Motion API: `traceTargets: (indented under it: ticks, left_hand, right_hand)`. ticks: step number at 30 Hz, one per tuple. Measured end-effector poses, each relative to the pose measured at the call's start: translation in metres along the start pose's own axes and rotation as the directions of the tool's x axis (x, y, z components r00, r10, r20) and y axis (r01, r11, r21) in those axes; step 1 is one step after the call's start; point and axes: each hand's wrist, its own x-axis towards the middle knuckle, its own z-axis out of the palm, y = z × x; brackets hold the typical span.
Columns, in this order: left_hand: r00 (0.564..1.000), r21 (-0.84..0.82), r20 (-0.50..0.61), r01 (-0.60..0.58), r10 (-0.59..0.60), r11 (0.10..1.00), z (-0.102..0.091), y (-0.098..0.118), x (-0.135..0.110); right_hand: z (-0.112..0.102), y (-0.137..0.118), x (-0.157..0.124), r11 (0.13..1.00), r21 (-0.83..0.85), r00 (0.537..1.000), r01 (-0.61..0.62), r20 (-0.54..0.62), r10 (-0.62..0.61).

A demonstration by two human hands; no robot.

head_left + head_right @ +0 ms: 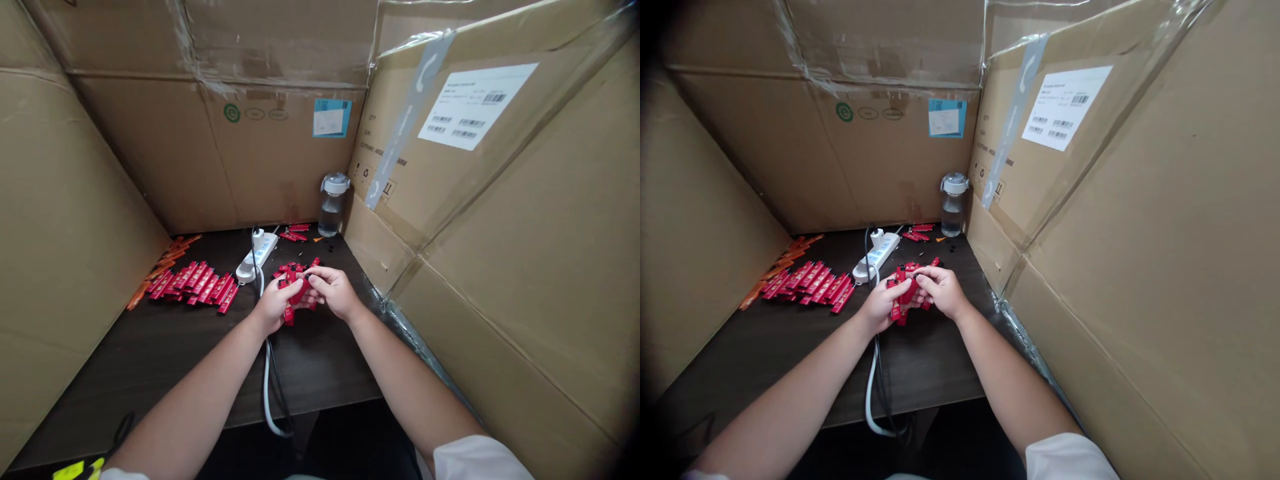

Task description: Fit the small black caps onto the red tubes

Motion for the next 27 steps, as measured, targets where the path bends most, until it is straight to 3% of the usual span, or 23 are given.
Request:
traceTargets:
  ticks: [4,6,8,10,12,14,17,22,27]
  left_hand:
    - [1.0,-0.013,0.023,0.016,-0.016,1.0,0.0,-0.002,-0.001]
    - [0.996,0.052,-0.03,-0.08,0.082,0.995,0.001,-0.004,0.0]
    - [0.966,0.227,-0.117,-0.202,0.233,0.953,0.001,-0.006,0.001]
    - [0.912,0.476,-0.15,-0.272,0.382,0.836,0.0,-0.007,0.002]
    - [0.866,0.679,-0.105,-0.297,0.489,0.671,-0.002,-0.009,0.002]
    - [0.833,0.787,-0.032,-0.32,0.553,0.528,-0.004,-0.013,0.002]
    - [0.787,0.834,0.047,-0.371,0.615,0.41,-0.007,-0.02,0.003]
    - [0.764,0.798,0.11,-0.449,0.636,0.401,-0.002,-0.028,0.003]
    - [0.794,0.81,0.114,-0.422,0.597,0.407,0.003,-0.028,0.001]
  right_hand:
    - [0.0,-0.001,-0.001,0.999,0.036,0.998,-0.022,0.052,0.021]
    - [0.002,-0.002,-0.002,0.999,-0.039,0.999,0.005,0.032,-0.004]
    - [0.005,0.0,-0.001,0.98,-0.184,0.995,0.071,-0.058,-0.083]
    - [0.008,0.002,-0.001,0.924,-0.352,0.965,0.15,-0.152,-0.215]
    - [0.012,0.005,-0.001,0.847,-0.493,0.931,0.201,-0.173,-0.321]
    - [0.014,0.006,-0.002,0.775,-0.599,0.93,0.201,-0.132,-0.343]
    - [0.016,0.004,-0.003,0.677,-0.715,0.95,0.176,-0.056,-0.306]
    - [0.013,0.006,-0.002,0.527,-0.818,0.934,0.23,0.034,-0.355]
    - [0.009,0.014,0.002,0.532,-0.83,0.932,0.169,-0.041,-0.36]
